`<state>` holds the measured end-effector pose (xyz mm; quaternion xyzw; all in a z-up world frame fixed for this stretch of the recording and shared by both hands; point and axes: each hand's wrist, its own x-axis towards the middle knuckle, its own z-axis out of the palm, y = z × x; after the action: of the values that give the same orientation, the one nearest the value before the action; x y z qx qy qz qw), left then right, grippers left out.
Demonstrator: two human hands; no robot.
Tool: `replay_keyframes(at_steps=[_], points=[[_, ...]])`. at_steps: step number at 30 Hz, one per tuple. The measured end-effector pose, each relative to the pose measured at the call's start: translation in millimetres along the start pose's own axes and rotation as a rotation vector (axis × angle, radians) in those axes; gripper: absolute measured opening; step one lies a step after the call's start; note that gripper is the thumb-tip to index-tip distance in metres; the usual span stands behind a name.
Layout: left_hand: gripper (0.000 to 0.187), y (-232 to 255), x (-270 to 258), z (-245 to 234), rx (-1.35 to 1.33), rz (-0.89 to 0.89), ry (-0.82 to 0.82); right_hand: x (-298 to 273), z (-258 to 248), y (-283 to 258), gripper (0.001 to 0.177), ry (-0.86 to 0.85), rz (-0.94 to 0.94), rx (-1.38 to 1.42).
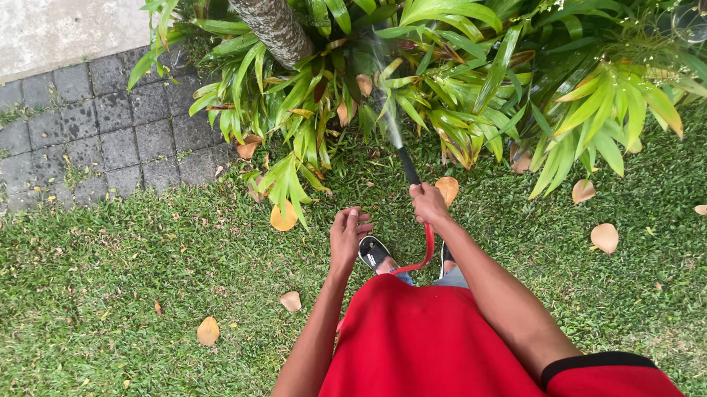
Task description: The person waters plants and the base of a tree in a garden using a hose, moving the spray across the foliage and the soil.
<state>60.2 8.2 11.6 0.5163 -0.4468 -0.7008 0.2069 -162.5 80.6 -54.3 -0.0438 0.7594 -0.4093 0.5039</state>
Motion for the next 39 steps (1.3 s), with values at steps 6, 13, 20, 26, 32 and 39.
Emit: replay_keyframes(at_steps=[6, 13, 20, 26, 32, 39], points=[[0.036, -6, -3, 11, 0.001, 0.014, 0.026, -9, 11, 15, 0.029, -0.17, -0.01, -0.27], [0.036, -20, -14, 29, -0.019, 0.037, 0.059, -29, -10, 64, 0.029, -0.313, 0.009, -0.254], [0.036, -27, -24, 72, -0.006, 0.036, 0.086, -15, -84, 56, 0.02, -0.171, 0.1, 0.046], [0.036, -46, -37, 126, -0.034, 0.029, 0.09, 1, -134, 43, 0.028, -0.042, 0.11, 0.227], [0.035, -72, -48, 170, -0.011, 0.053, 0.086, 4, -151, 6, 0.018, -0.137, 0.072, 0.352], [0.043, -63, -76, 197, 0.266, 0.134, 0.172, -13, -153, -53, 0.021, -0.289, 0.056, 0.497]])
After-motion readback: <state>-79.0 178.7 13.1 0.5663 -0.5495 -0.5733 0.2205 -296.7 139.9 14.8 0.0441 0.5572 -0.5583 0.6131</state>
